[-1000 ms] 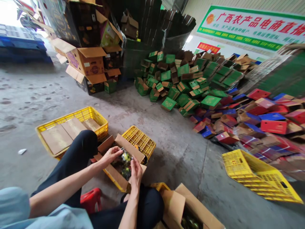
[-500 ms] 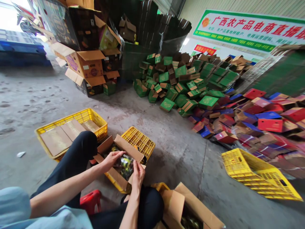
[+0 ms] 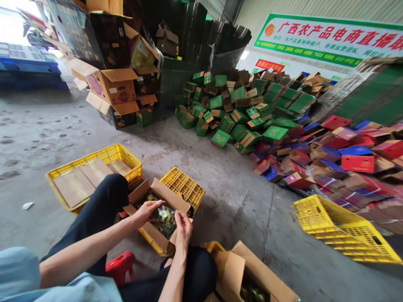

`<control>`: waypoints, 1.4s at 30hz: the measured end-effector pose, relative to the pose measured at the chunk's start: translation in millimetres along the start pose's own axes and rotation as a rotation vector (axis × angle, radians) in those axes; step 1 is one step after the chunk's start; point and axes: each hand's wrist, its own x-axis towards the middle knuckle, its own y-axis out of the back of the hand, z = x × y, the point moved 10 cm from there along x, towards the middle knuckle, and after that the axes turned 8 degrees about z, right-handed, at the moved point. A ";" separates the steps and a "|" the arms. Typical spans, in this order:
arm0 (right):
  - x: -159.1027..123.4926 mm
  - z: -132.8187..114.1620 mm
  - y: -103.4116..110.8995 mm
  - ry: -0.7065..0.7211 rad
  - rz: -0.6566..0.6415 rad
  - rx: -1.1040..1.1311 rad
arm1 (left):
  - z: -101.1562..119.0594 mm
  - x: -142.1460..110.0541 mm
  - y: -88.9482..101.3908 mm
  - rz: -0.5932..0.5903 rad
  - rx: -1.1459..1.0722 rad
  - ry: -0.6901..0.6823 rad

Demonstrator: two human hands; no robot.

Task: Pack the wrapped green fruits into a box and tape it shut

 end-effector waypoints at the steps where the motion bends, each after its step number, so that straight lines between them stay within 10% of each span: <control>1: 1.7 2.3 3.4 -0.006 0.032 0.007 | -3.0 -0.6 -1.5 -0.006 -0.007 0.016; 7: 5.0 12.0 10.2 -0.055 0.092 0.086 | -6.5 -9.2 -9.7 -0.048 -0.038 0.074; 17: 6.8 14.0 14.5 -0.042 0.138 0.094 | 21.2 -17.0 -21.3 -0.309 0.217 -0.254; 28: 5.1 12.3 12.5 -0.065 0.107 0.079 | 20.6 -4.1 -10.9 -0.147 0.226 -0.318; 35: -15.3 5.8 -27.5 -0.124 -0.185 0.080 | 27.3 -5.3 -8.5 -0.048 0.273 -0.362; 42: -14.5 0.4 -22.6 -0.091 -0.110 0.068 | 36.6 -15.0 -20.2 -0.092 0.274 -0.438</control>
